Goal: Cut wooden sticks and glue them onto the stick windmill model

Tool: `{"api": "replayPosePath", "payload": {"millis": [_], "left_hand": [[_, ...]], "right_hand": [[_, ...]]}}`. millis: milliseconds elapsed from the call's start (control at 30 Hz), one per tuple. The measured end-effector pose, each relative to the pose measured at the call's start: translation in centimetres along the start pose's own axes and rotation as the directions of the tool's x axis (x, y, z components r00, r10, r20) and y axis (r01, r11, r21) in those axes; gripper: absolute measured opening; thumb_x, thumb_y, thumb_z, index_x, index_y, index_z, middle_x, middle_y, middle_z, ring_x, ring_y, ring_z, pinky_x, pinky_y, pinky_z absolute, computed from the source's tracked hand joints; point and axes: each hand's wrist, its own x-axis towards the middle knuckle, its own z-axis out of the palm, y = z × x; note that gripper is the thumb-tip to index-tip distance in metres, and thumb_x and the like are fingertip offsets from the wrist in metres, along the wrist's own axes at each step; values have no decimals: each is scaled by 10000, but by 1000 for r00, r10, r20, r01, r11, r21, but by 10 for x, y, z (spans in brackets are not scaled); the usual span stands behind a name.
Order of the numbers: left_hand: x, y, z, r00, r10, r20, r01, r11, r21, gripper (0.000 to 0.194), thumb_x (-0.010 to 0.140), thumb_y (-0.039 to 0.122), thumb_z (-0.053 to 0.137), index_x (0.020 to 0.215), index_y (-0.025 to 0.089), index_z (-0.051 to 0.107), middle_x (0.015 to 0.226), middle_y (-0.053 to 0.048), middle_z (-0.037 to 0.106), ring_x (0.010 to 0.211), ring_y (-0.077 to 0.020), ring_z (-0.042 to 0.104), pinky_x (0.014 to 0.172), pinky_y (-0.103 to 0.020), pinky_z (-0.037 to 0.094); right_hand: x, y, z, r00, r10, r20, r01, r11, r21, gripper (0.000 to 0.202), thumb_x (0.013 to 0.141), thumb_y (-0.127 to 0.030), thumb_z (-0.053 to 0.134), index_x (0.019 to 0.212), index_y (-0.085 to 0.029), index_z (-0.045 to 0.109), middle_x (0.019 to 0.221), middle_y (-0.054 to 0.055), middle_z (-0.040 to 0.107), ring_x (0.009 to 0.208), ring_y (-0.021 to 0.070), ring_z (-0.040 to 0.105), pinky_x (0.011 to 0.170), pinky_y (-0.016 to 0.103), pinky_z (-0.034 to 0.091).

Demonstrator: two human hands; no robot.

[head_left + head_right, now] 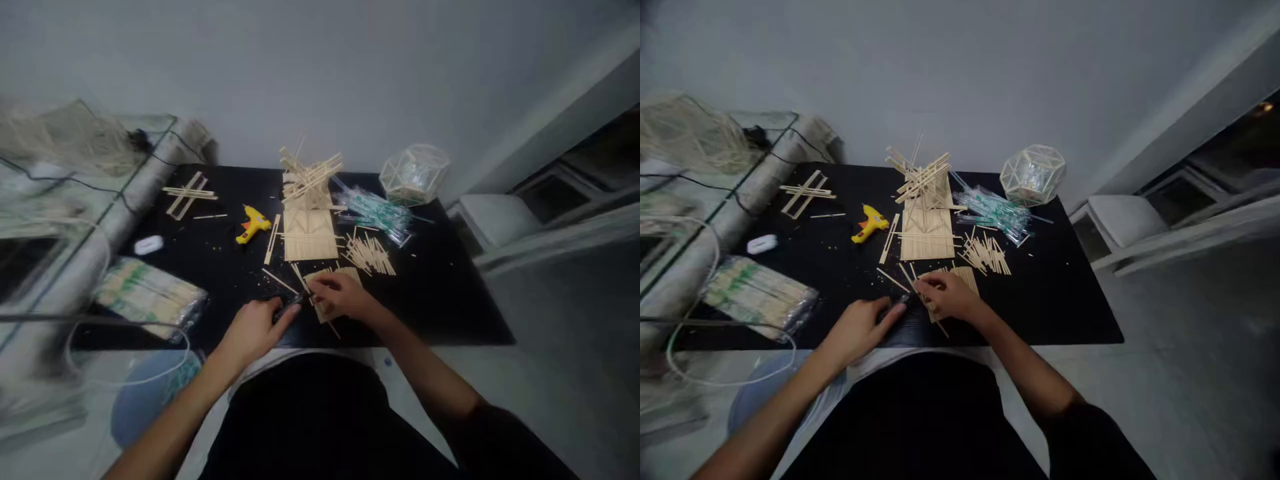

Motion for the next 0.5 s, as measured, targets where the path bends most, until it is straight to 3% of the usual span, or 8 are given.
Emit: {"api": "replayPosePath", "payload": {"millis": [133,267,500], "left_hand": [[1,6,1,1000,22,2,-22,1000,16,581,1058,657,320,781,220,585,716,-75,682,732,-275,698,677,-338,355],[1,5,3,999,34,-11,-34,999,37,609,1052,674,314,790,213,613,724,-91,696,735,-283,702,661,-336,358],[3,5,7,999,33,-23,-32,999,41,674,1038,712,295,801,203,667,727,-111,714,725,-282,714,652,-331,379]], "right_hand": [[3,-2,1,999,21,37,-23,998,55,137,874,-315,764,874,-183,729,775,21,706,636,144,712,467,189,576],[6,-4,3,995,67,67,-76,988,135,117,888,-196,728,779,-176,690,781,-1,684,582,110,707,562,223,638],[5,-4,1,995,47,90,-59,989,138,134,884,-176,731,759,-163,682,809,-2,649,611,99,685,588,236,666]]}}
